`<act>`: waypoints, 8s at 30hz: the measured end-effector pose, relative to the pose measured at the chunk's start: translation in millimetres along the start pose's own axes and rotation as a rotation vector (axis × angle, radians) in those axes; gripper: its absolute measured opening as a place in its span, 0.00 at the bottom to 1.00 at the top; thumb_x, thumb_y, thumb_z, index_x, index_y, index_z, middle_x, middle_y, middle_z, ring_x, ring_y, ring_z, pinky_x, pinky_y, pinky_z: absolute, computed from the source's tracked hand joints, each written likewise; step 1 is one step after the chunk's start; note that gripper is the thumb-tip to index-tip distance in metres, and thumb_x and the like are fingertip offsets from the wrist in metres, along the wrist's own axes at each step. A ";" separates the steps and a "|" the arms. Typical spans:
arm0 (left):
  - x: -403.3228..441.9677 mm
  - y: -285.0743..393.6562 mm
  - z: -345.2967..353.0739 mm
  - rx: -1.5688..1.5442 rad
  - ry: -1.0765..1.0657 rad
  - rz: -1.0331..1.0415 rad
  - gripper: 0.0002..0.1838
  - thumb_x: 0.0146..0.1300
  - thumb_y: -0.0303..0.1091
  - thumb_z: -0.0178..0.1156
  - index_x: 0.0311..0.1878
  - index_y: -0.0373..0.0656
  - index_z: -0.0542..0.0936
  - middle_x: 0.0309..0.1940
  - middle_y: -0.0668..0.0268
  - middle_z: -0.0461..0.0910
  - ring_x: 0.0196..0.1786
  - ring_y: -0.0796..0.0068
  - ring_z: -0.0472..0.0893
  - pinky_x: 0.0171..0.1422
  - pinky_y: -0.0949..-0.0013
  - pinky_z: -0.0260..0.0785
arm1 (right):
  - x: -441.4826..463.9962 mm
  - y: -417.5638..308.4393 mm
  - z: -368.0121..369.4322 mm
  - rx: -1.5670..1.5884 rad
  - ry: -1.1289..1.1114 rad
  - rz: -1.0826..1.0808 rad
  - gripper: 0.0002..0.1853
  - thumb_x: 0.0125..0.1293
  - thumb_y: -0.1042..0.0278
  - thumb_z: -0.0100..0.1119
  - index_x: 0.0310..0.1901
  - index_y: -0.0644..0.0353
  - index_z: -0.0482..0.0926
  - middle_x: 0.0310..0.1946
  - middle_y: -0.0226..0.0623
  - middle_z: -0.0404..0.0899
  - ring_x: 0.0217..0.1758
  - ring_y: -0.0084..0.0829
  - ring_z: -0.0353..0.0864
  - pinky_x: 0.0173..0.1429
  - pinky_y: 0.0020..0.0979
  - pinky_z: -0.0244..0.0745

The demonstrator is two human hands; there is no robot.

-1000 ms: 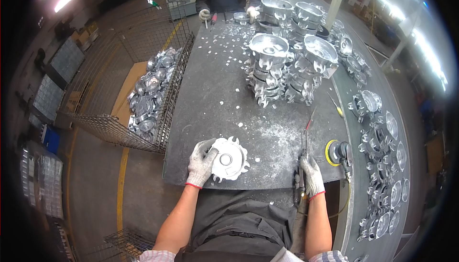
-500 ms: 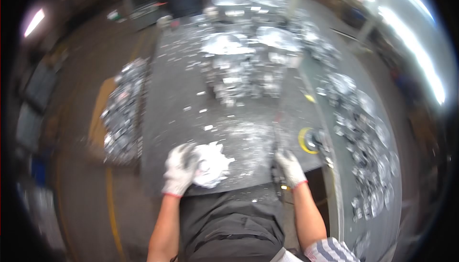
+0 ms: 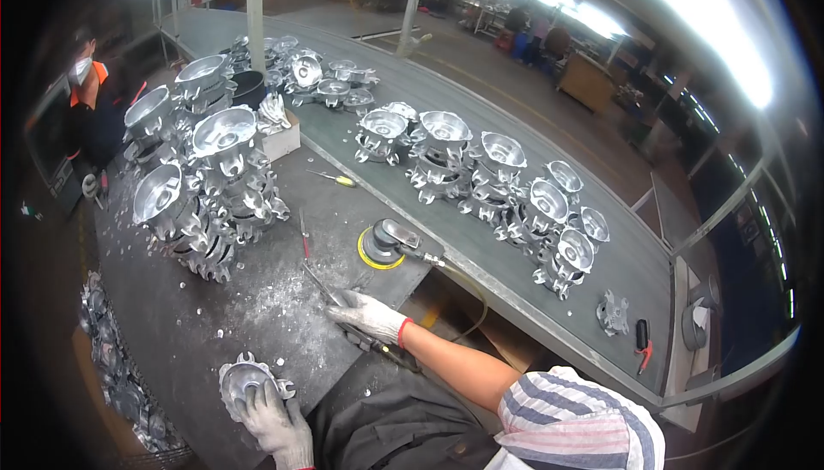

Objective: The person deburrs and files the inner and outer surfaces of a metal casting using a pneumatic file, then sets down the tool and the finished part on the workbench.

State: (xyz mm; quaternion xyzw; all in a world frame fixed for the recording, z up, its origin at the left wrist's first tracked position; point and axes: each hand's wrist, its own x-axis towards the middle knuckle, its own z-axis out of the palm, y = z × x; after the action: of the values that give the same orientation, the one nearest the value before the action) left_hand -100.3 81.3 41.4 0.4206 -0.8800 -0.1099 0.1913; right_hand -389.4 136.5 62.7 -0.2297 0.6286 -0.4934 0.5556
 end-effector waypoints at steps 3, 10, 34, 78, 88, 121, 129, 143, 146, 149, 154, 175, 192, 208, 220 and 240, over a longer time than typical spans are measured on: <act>1.2 -2.3 1.3 -0.033 0.031 0.044 0.23 0.57 0.26 0.66 0.57 0.31 0.79 0.51 0.47 0.80 0.64 0.42 0.74 0.79 0.40 0.55 | 1.8 2.6 -1.0 -0.019 0.008 -0.003 0.22 0.72 0.44 0.62 0.55 0.52 0.72 0.28 0.25 0.72 0.20 0.19 0.71 0.20 0.26 0.67; -16.1 -43.8 29.9 0.204 0.081 0.126 0.28 0.70 0.48 0.62 0.72 0.56 0.76 0.73 0.58 0.72 0.75 0.42 0.67 0.79 0.37 0.54 | 0.3 1.6 -1.4 -0.018 0.002 -0.020 0.24 0.72 0.44 0.62 0.57 0.53 0.71 0.28 0.26 0.72 0.21 0.19 0.71 0.21 0.27 0.67; -31.2 -62.9 11.7 -0.111 0.297 -0.045 0.21 0.74 0.43 0.59 0.66 0.46 0.81 0.71 0.38 0.68 0.69 0.38 0.73 0.71 0.49 0.70 | 3.7 3.6 0.2 -0.038 0.008 0.014 0.22 0.72 0.45 0.62 0.55 0.52 0.73 0.27 0.25 0.72 0.20 0.19 0.72 0.20 0.26 0.68; -39.0 -95.8 39.7 -0.653 0.453 -0.464 0.19 0.75 0.33 0.56 0.62 0.29 0.77 0.61 0.51 0.80 0.64 0.57 0.79 0.71 0.58 0.69 | 0.7 -1.1 1.6 -0.045 0.016 0.017 0.25 0.74 0.49 0.61 0.63 0.54 0.71 0.26 0.24 0.72 0.19 0.17 0.70 0.19 0.25 0.66; -36.9 -91.5 34.1 -0.588 0.411 -0.426 0.18 0.76 0.28 0.53 0.62 0.27 0.76 0.61 0.50 0.80 0.63 0.58 0.79 0.71 0.59 0.70 | 8.2 10.3 -2.0 -0.018 0.003 -0.003 0.28 0.72 0.45 0.62 0.65 0.53 0.69 0.26 0.23 0.71 0.20 0.17 0.71 0.19 0.25 0.67; -39.8 -96.1 42.6 -0.579 0.452 -0.396 0.17 0.76 0.28 0.53 0.62 0.29 0.77 0.60 0.51 0.80 0.64 0.59 0.79 0.72 0.60 0.68 | 5.5 6.2 -2.7 -0.016 -0.019 0.044 0.33 0.72 0.46 0.62 0.72 0.53 0.65 0.30 0.24 0.73 0.20 0.18 0.72 0.19 0.25 0.68; -41.6 -99.1 43.4 -0.531 0.436 -0.387 0.17 0.76 0.28 0.53 0.61 0.28 0.77 0.60 0.51 0.81 0.64 0.60 0.79 0.71 0.61 0.68 | 5.1 8.5 -1.9 -0.003 0.008 0.028 0.40 0.72 0.47 0.62 0.78 0.55 0.57 0.32 0.27 0.73 0.21 0.20 0.72 0.19 0.25 0.69; -40.7 -98.3 44.0 -0.565 0.442 -0.403 0.17 0.76 0.28 0.53 0.62 0.28 0.77 0.61 0.51 0.80 0.64 0.60 0.79 0.72 0.60 0.68 | 7.9 11.0 -2.1 -0.007 0.008 0.030 0.34 0.71 0.43 0.63 0.71 0.51 0.66 0.29 0.24 0.72 0.20 0.18 0.71 0.19 0.24 0.67; -39.8 -94.0 39.2 -0.548 0.430 -0.403 0.17 0.77 0.28 0.53 0.62 0.28 0.77 0.61 0.51 0.80 0.64 0.60 0.79 0.71 0.60 0.68 | 8.0 12.1 -2.4 0.002 0.003 0.030 0.34 0.71 0.43 0.63 0.72 0.50 0.66 0.29 0.23 0.72 0.20 0.17 0.71 0.19 0.24 0.67; -39.6 -91.6 36.7 -0.525 0.420 -0.401 0.17 0.77 0.27 0.53 0.63 0.28 0.76 0.61 0.51 0.80 0.64 0.61 0.79 0.71 0.61 0.68 | 6.9 10.3 -1.4 -0.003 0.006 0.030 0.34 0.71 0.43 0.63 0.72 0.50 0.66 0.29 0.23 0.72 0.20 0.17 0.71 0.19 0.24 0.67; -39.6 -91.4 38.0 -0.588 0.431 -0.414 0.17 0.77 0.27 0.52 0.64 0.28 0.75 0.61 0.51 0.80 0.65 0.61 0.79 0.71 0.62 0.68 | 6.6 9.1 -1.0 -0.007 0.008 0.038 0.35 0.71 0.43 0.63 0.72 0.49 0.66 0.29 0.23 0.71 0.20 0.18 0.71 0.18 0.24 0.67; -29.5 -68.6 19.1 -0.939 0.602 -0.559 0.21 0.76 0.26 0.54 0.69 0.34 0.73 0.50 0.62 0.80 0.44 0.81 0.79 0.53 0.75 0.75 | 17.4 14.1 -2.4 0.036 0.162 0.010 0.17 0.73 0.53 0.65 0.57 0.50 0.77 0.27 0.24 0.77 0.19 0.19 0.74 0.20 0.22 0.69; -13.0 -71.2 12.2 -0.347 0.422 -0.513 0.32 0.60 0.37 0.73 0.68 0.44 0.77 0.68 0.53 0.70 0.69 0.57 0.74 0.72 0.59 0.71 | 23.7 25.4 -7.7 -0.105 0.086 -0.118 0.20 0.71 0.64 0.64 0.62 0.53 0.74 0.31 0.25 0.78 0.21 0.18 0.75 0.21 0.22 0.70; 86.5 -71.7 -26.1 0.021 -0.044 -0.517 0.38 0.52 0.58 0.74 0.67 0.60 0.77 0.72 0.62 0.69 0.77 0.56 0.63 0.80 0.52 0.57 | 20.8 20.7 -6.8 -0.052 0.089 -0.066 0.18 0.73 0.61 0.62 0.62 0.50 0.75 0.29 0.25 0.77 0.19 0.19 0.73 0.19 0.22 0.68; 52.0 -66.2 -14.6 0.179 -0.029 -0.383 0.24 0.63 0.53 0.65 0.57 0.50 0.84 0.62 0.60 0.78 0.69 0.54 0.73 0.73 0.51 0.63 | 8.8 1.7 19.8 -0.769 0.176 -0.152 0.35 0.59 0.64 0.74 0.64 0.61 0.68 0.37 0.37 0.82 0.35 0.25 0.82 0.38 0.32 0.79; 69.2 -58.2 8.2 0.095 -0.045 -0.142 0.19 0.64 0.36 0.63 0.59 0.55 0.83 0.62 0.60 0.79 0.67 0.49 0.75 0.71 0.50 0.68 | -69.2 20.5 38.6 -0.968 0.101 -0.143 0.43 0.61 0.56 0.71 0.74 0.61 0.63 0.57 0.61 0.80 0.62 0.59 0.80 0.64 0.45 0.76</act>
State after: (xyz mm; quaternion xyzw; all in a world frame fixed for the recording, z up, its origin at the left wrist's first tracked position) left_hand -102.8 -8.8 30.3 0.4881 -0.8562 -0.0909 0.1430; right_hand -329.2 188.6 81.4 -0.4798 0.7947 -0.1919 0.3184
